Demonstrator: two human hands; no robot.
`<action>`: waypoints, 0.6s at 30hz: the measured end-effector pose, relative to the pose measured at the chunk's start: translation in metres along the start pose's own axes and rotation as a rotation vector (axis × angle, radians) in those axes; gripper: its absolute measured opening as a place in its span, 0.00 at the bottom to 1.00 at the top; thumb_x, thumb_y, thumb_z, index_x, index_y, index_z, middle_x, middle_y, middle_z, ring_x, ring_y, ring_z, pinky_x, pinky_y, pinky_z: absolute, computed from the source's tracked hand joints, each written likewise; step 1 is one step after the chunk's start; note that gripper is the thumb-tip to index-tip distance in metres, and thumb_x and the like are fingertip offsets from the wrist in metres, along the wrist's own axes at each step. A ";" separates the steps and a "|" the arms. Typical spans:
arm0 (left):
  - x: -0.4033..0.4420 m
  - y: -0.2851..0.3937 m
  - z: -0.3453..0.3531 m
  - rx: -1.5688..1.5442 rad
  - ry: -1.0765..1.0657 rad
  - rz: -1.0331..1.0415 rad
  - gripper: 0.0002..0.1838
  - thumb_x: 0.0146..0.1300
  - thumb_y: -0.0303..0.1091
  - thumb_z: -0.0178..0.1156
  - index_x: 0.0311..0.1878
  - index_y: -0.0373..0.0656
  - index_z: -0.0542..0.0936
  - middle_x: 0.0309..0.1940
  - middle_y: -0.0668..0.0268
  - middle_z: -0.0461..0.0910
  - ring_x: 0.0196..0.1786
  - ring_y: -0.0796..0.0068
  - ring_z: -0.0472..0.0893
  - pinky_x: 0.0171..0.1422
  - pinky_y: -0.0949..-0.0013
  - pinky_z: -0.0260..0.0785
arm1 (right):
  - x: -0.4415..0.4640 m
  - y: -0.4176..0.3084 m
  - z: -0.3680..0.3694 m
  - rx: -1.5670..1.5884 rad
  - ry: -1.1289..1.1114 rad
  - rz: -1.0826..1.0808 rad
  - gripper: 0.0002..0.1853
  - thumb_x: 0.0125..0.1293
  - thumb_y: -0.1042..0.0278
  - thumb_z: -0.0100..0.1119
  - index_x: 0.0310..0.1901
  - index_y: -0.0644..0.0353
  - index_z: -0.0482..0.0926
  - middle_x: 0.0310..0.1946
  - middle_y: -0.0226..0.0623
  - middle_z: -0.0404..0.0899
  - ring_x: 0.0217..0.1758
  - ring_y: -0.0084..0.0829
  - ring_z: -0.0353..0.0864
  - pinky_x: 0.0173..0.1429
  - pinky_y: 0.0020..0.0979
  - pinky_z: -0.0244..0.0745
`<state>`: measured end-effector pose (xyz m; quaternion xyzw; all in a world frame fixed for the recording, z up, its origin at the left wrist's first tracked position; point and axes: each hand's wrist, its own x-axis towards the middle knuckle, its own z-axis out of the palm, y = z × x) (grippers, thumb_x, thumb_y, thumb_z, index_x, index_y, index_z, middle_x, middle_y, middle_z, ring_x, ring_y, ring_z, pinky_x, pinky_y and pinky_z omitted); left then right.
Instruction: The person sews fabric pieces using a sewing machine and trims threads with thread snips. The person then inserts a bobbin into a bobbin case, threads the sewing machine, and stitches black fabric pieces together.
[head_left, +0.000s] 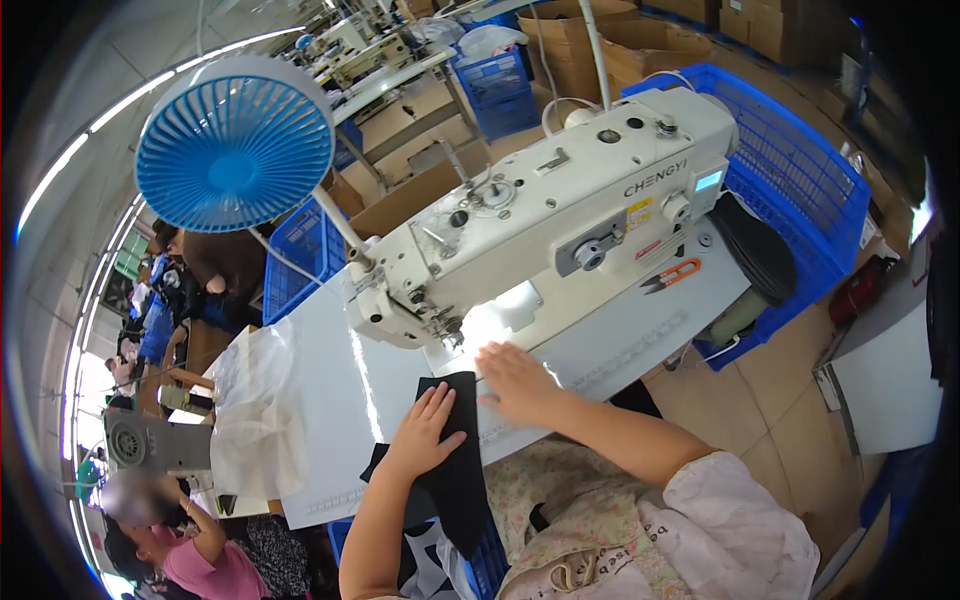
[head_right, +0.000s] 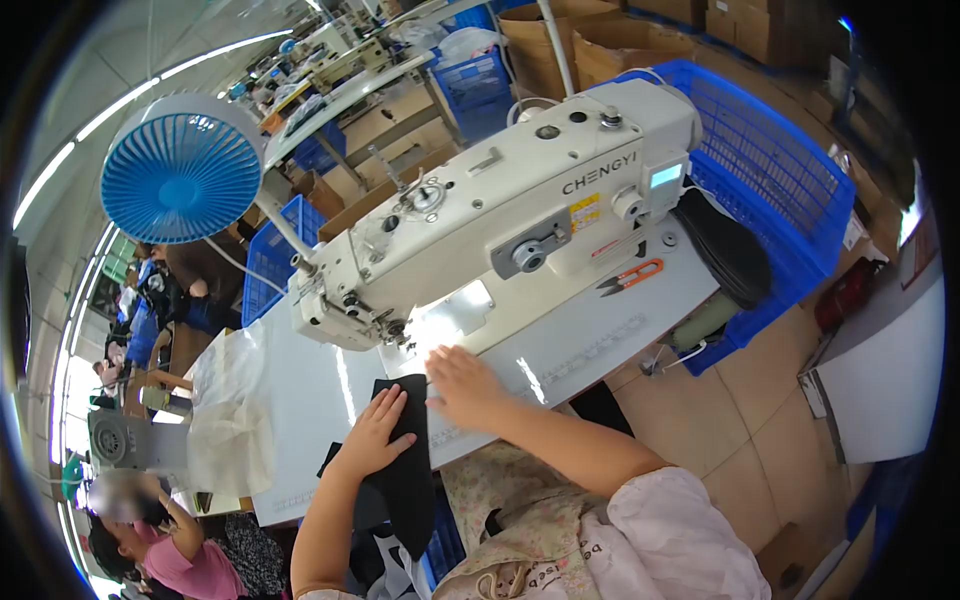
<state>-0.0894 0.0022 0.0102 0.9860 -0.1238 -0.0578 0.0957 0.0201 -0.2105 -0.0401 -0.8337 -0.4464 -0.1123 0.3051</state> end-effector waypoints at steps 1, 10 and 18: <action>0.003 0.002 0.001 -0.006 -0.008 0.013 0.37 0.62 0.47 0.62 0.71 0.39 0.65 0.73 0.53 0.61 0.75 0.51 0.60 0.76 0.56 0.55 | -0.007 0.009 -0.008 -0.005 -0.002 0.016 0.31 0.63 0.53 0.59 0.59 0.72 0.72 0.64 0.49 0.69 0.72 0.45 0.62 0.75 0.43 0.54; 0.010 -0.004 0.009 -0.072 0.045 -0.167 0.40 0.62 0.47 0.61 0.74 0.39 0.60 0.75 0.51 0.57 0.77 0.49 0.54 0.78 0.53 0.49 | -0.077 0.022 -0.166 0.401 -0.960 0.250 0.18 0.63 0.49 0.62 0.41 0.58 0.84 0.30 0.41 0.83 0.34 0.39 0.83 0.39 0.41 0.75; 0.008 -0.002 0.012 -0.120 0.050 -0.190 0.41 0.62 0.47 0.62 0.73 0.36 0.60 0.74 0.47 0.56 0.77 0.44 0.53 0.78 0.49 0.46 | -0.130 0.212 -0.250 -0.548 0.571 0.715 0.12 0.55 0.67 0.64 0.40 0.59 0.84 0.45 0.40 0.82 0.52 0.46 0.77 0.57 0.42 0.74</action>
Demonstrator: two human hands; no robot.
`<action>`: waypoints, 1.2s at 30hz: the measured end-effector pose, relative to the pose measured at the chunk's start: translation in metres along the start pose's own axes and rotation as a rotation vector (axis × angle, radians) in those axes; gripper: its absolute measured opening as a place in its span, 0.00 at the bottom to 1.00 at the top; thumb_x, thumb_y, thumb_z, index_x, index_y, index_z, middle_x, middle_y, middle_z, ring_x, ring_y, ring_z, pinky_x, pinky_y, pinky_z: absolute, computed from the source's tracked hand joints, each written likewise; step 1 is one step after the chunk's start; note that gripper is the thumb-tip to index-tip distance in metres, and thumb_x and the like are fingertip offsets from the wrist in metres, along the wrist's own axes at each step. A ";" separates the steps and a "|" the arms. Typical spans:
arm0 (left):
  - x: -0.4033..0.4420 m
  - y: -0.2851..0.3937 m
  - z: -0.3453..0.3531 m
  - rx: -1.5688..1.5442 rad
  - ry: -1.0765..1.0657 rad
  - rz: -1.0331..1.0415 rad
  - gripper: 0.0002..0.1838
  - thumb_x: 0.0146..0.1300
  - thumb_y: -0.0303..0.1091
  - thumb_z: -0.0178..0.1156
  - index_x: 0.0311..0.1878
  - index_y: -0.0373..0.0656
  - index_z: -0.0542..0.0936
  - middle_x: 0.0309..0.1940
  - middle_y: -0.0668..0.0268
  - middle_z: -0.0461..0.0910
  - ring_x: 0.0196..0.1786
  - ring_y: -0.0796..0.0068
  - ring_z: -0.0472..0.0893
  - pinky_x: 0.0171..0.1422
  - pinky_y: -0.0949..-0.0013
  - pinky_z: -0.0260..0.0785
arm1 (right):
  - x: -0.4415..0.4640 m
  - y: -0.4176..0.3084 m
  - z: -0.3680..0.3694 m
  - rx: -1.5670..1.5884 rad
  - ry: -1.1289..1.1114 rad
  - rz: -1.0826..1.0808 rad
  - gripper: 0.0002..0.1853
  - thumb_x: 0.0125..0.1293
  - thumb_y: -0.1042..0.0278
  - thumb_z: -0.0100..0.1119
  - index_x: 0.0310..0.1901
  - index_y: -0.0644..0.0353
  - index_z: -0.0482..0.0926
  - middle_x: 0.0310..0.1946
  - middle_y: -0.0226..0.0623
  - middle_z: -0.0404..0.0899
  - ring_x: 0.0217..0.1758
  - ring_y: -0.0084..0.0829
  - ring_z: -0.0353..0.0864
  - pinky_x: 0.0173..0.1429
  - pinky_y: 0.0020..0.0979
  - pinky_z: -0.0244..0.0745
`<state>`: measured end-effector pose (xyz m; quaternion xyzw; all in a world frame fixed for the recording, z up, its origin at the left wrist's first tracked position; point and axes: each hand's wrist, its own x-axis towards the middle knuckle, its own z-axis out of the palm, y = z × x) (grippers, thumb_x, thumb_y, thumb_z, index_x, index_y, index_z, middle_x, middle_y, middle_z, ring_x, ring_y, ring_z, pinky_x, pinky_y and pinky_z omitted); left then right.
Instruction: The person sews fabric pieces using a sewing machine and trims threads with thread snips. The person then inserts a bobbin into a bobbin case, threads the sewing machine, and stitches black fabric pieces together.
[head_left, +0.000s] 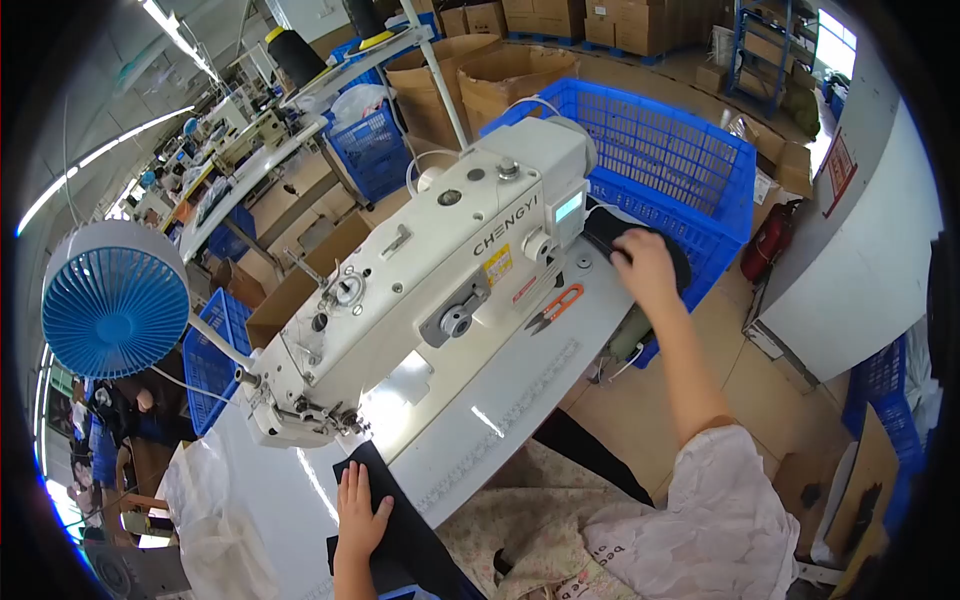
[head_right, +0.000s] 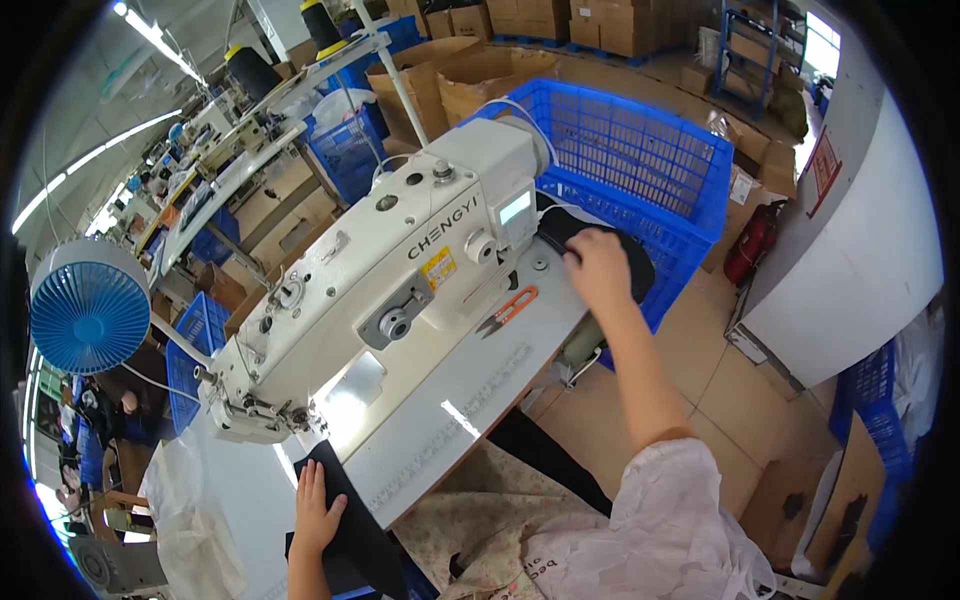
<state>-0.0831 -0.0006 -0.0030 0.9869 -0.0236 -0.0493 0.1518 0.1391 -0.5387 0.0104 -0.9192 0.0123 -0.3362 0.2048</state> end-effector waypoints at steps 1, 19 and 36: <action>0.000 0.000 0.000 0.001 0.007 0.005 0.41 0.62 0.47 0.62 0.73 0.36 0.60 0.74 0.47 0.56 0.77 0.44 0.53 0.78 0.49 0.46 | 0.009 0.020 0.006 -0.071 0.015 0.045 0.13 0.54 0.64 0.66 0.41 0.59 0.85 0.48 0.41 0.81 0.53 0.46 0.76 0.58 0.42 0.73; -0.001 -0.008 0.007 -0.014 0.031 0.019 0.41 0.63 0.49 0.61 0.73 0.36 0.60 0.74 0.46 0.56 0.77 0.44 0.53 0.78 0.49 0.45 | 0.051 0.013 -0.003 -0.456 -0.586 -0.042 0.12 0.48 0.63 0.62 0.29 0.63 0.84 0.30 0.51 0.83 0.37 0.48 0.84 0.45 0.45 0.79; 0.003 0.017 -0.009 0.212 0.119 0.031 0.35 0.62 0.52 0.61 0.70 0.48 0.69 0.69 0.50 0.65 0.69 0.48 0.65 0.70 0.49 0.59 | -0.053 -0.081 -0.161 0.181 -0.482 -0.125 0.16 0.49 0.81 0.55 0.39 0.59 0.87 0.38 0.47 0.85 0.42 0.45 0.84 0.46 0.38 0.78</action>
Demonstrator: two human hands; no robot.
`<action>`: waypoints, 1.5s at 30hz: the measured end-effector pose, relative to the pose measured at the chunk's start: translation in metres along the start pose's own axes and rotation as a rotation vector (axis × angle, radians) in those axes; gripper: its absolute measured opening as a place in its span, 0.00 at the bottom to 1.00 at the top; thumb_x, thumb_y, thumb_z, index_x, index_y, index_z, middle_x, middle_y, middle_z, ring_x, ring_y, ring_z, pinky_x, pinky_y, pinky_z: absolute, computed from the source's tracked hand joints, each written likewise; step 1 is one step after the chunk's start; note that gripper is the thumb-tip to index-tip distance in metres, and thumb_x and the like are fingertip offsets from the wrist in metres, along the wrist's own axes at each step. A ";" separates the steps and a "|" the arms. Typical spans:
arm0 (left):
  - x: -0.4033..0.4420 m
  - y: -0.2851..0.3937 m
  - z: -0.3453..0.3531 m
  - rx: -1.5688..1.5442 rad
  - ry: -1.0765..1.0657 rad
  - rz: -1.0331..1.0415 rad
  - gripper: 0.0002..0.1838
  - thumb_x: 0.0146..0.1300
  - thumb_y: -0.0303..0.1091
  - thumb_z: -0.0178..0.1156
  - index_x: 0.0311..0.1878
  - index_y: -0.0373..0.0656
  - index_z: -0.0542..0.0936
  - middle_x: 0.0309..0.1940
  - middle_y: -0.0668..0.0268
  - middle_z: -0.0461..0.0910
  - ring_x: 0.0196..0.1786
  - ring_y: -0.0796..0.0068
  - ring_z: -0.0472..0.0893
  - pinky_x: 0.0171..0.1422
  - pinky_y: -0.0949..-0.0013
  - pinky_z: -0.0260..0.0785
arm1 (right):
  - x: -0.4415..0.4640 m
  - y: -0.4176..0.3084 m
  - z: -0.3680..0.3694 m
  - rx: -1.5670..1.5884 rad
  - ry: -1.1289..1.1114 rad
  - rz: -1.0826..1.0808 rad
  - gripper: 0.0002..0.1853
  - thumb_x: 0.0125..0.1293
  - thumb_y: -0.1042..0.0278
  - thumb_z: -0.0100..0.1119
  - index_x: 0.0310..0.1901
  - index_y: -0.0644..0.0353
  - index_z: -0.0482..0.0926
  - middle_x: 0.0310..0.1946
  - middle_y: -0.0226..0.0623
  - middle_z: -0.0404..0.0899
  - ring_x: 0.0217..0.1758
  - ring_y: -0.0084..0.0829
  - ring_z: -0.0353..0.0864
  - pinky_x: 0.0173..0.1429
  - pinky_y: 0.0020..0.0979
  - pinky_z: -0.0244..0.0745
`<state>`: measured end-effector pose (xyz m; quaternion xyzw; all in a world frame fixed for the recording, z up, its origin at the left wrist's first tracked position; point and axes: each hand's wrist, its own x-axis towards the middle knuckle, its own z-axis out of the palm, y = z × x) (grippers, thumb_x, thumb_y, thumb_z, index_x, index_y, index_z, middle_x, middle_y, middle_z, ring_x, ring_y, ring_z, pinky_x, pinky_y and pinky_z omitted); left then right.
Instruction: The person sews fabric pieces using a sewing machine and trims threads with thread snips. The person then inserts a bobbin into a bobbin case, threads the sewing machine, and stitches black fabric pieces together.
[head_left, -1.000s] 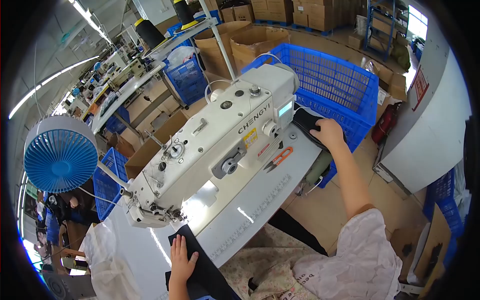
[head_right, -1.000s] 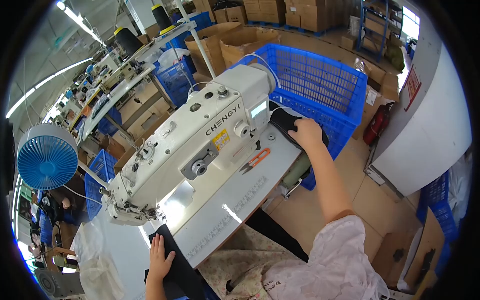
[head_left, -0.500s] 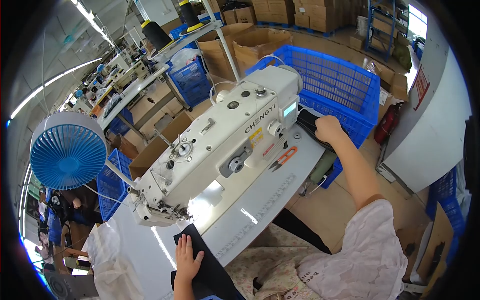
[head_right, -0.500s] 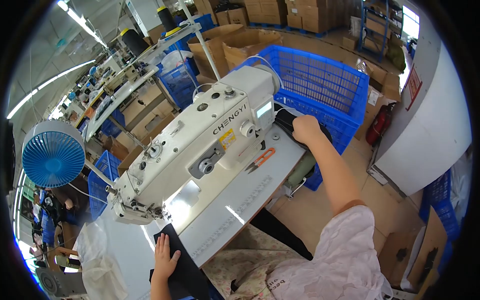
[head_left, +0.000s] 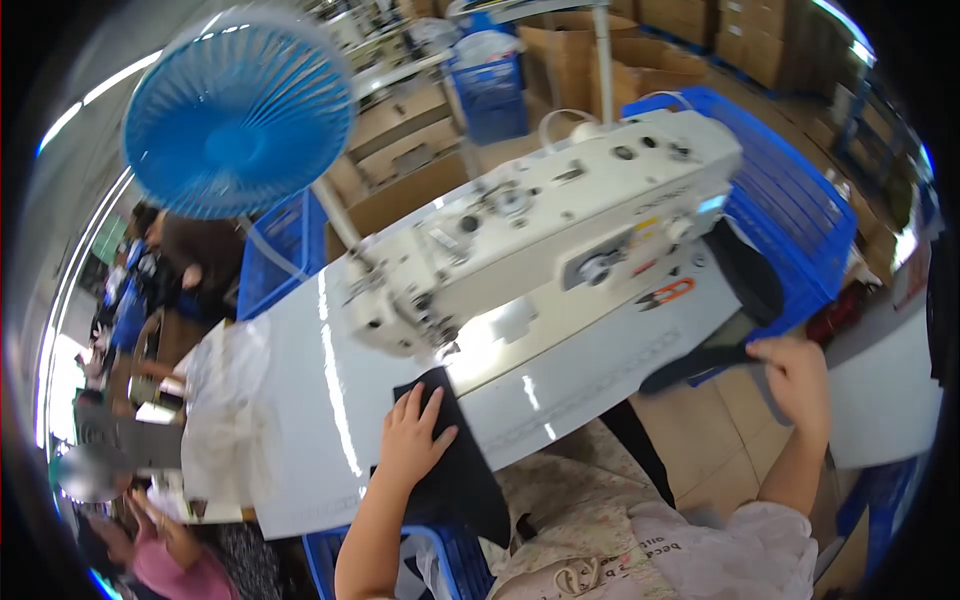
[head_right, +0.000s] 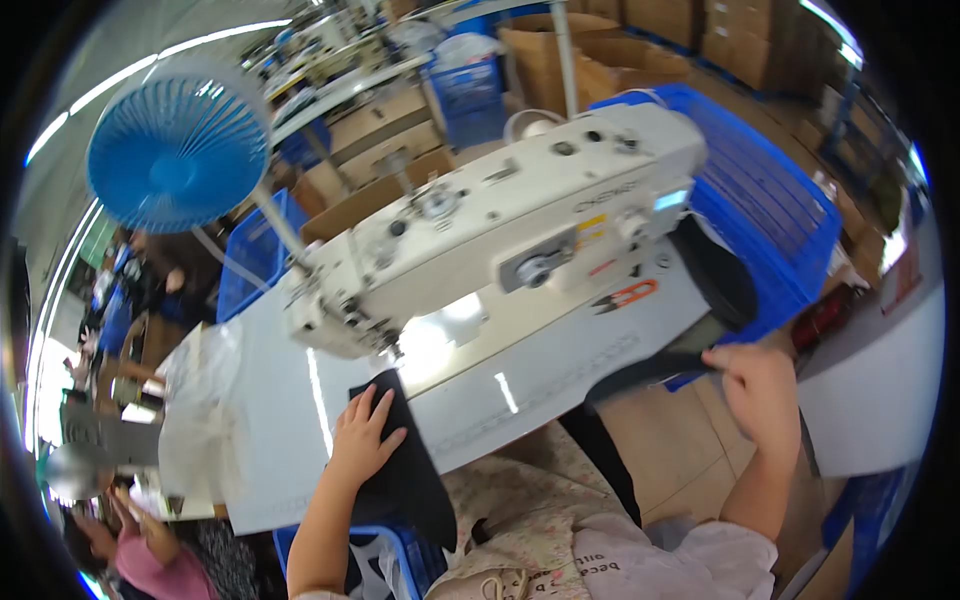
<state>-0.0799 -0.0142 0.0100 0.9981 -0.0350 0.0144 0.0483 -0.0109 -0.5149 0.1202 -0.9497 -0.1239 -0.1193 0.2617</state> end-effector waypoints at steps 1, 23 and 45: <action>0.001 0.000 0.000 -0.001 -0.010 -0.003 0.35 0.62 0.52 0.61 0.69 0.47 0.69 0.69 0.50 0.65 0.69 0.48 0.65 0.70 0.49 0.60 | 0.004 -0.010 0.010 0.017 -0.023 -0.030 0.16 0.49 0.81 0.55 0.39 0.59 0.87 0.38 0.47 0.85 0.42 0.45 0.84 0.46 0.38 0.78; 0.014 -0.009 0.020 -0.116 0.221 0.092 0.33 0.56 0.51 0.67 0.60 0.40 0.74 0.63 0.53 0.70 0.66 0.52 0.70 0.68 0.52 0.59 | 0.075 -0.138 0.244 0.056 -0.281 -0.632 0.21 0.54 0.70 0.63 0.52 0.57 0.81 0.60 0.43 0.75 0.66 0.44 0.71 0.66 0.45 0.65; 0.037 -0.009 0.025 -0.177 0.156 0.155 0.38 0.59 0.56 0.62 0.67 0.42 0.70 0.65 0.54 0.68 0.67 0.52 0.67 0.70 0.49 0.55 | 0.096 -0.170 0.306 0.287 -0.204 -0.762 0.08 0.54 0.67 0.65 0.36 0.54 0.82 0.48 0.34 0.79 0.55 0.36 0.75 0.58 0.39 0.70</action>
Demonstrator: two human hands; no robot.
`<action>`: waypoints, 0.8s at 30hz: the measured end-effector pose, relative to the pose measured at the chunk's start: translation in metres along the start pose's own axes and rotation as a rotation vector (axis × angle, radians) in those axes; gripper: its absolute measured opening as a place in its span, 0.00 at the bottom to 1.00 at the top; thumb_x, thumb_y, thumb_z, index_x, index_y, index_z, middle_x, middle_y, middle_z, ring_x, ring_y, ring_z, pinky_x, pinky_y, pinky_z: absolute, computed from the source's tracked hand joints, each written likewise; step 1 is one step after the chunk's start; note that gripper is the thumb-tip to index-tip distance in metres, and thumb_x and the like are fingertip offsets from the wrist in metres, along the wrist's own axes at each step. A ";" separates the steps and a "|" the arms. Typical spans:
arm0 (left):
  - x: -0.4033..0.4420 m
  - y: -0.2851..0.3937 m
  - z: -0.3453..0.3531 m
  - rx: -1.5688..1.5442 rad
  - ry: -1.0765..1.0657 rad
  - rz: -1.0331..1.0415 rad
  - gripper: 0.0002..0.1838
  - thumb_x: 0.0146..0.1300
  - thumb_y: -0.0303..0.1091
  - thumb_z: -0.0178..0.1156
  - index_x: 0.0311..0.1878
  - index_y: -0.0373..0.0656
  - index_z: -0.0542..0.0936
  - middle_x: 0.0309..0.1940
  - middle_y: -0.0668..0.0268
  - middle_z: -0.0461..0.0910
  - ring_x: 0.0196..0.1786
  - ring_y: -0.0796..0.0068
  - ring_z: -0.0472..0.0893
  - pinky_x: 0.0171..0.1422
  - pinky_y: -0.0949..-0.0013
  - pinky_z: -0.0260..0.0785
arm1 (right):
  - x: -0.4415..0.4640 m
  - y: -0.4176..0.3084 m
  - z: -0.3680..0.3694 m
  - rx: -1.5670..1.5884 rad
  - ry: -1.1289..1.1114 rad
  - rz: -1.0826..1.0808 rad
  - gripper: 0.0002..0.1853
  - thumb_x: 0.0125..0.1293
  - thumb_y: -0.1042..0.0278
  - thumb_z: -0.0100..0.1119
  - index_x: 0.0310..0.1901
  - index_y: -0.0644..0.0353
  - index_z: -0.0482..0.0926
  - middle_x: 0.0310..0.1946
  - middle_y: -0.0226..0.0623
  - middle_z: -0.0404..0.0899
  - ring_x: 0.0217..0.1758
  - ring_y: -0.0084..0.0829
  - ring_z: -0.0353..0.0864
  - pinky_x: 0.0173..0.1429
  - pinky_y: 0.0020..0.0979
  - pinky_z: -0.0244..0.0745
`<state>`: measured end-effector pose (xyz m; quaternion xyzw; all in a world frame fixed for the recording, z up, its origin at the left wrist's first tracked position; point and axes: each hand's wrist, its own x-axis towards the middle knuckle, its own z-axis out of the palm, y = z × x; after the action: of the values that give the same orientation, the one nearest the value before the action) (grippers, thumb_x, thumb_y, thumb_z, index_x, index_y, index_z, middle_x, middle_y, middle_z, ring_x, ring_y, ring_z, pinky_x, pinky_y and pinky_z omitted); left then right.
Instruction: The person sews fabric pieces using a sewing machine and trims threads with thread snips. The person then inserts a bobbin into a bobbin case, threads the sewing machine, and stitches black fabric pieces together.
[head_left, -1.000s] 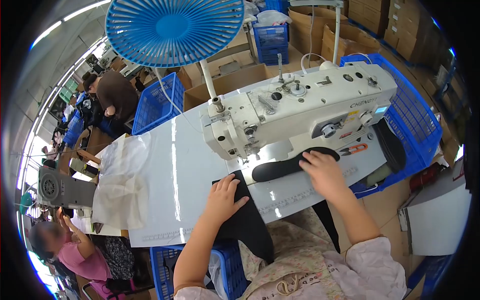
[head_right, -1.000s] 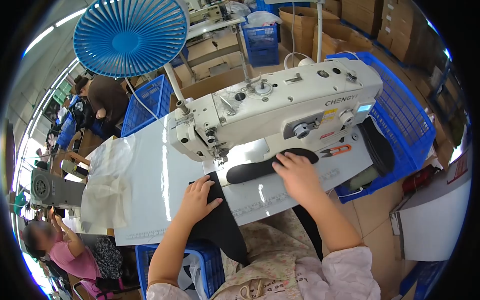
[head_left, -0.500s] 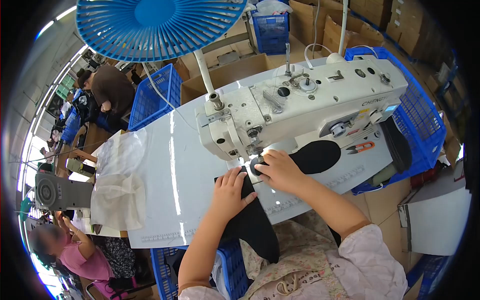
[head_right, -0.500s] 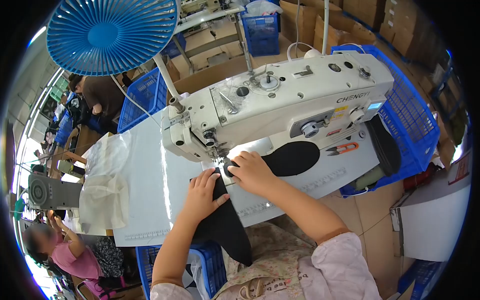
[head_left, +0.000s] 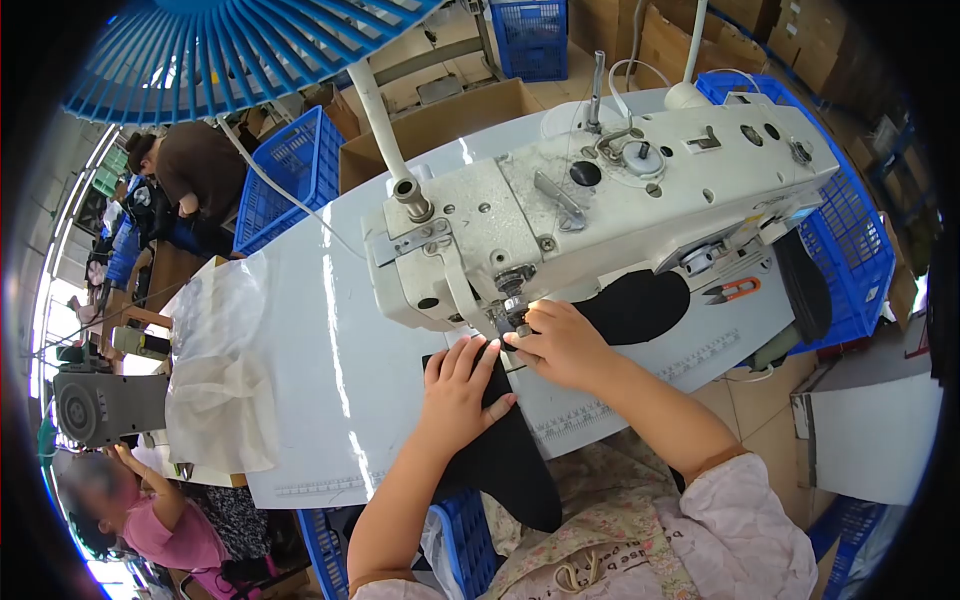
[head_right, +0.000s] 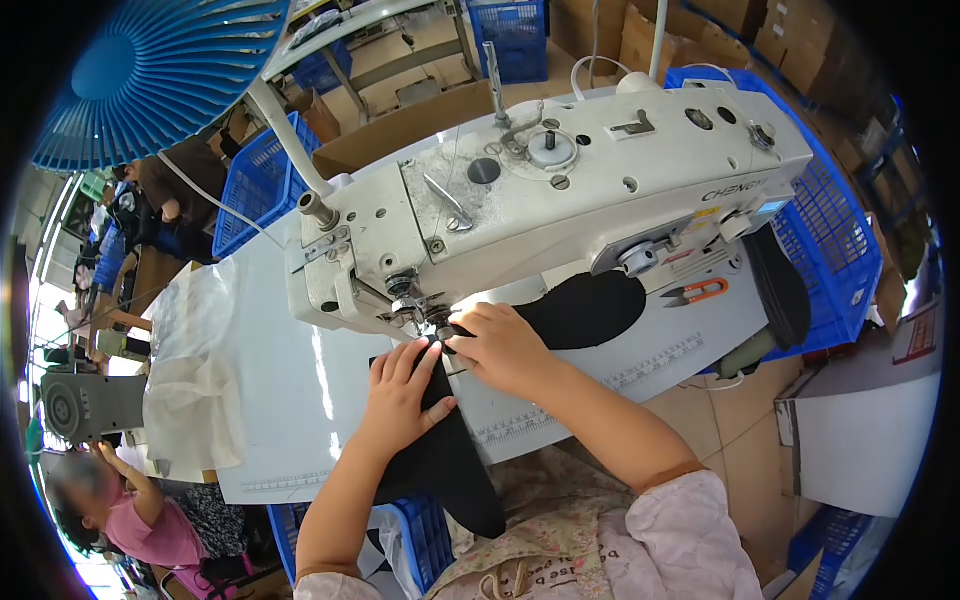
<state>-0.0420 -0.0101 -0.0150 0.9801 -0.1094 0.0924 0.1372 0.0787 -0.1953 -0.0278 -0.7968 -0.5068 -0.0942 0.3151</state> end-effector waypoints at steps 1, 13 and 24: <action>0.000 0.000 0.000 0.008 0.000 0.003 0.38 0.59 0.56 0.62 0.67 0.42 0.70 0.65 0.54 0.68 0.67 0.53 0.67 0.70 0.49 0.55 | 0.000 0.000 0.000 0.001 -0.002 -0.004 0.08 0.54 0.68 0.65 0.36 0.54 0.82 0.48 0.34 0.79 0.55 0.36 0.75 0.58 0.39 0.71; 0.007 -0.006 0.001 0.020 -0.036 -0.020 0.37 0.59 0.59 0.61 0.66 0.44 0.73 0.64 0.51 0.69 0.60 0.47 0.69 0.69 0.49 0.55 | 0.011 0.004 -0.003 0.002 0.024 -0.041 0.14 0.56 0.69 0.65 0.46 0.51 0.85 0.27 0.30 0.74 0.38 0.36 0.75 0.45 0.39 0.71; 0.019 -0.012 0.003 0.067 0.040 -0.032 0.28 0.59 0.58 0.63 0.46 0.41 0.78 0.49 0.52 0.74 0.58 0.50 0.72 0.66 0.50 0.57 | 0.015 0.011 0.001 0.026 -0.010 0.044 0.04 0.54 0.73 0.62 0.33 0.57 0.81 0.32 0.33 0.78 0.43 0.37 0.78 0.52 0.40 0.72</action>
<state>-0.0205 -0.0036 -0.0168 0.9838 -0.0878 0.1133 0.1078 0.0946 -0.1863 -0.0261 -0.8041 -0.4918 -0.0768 0.3250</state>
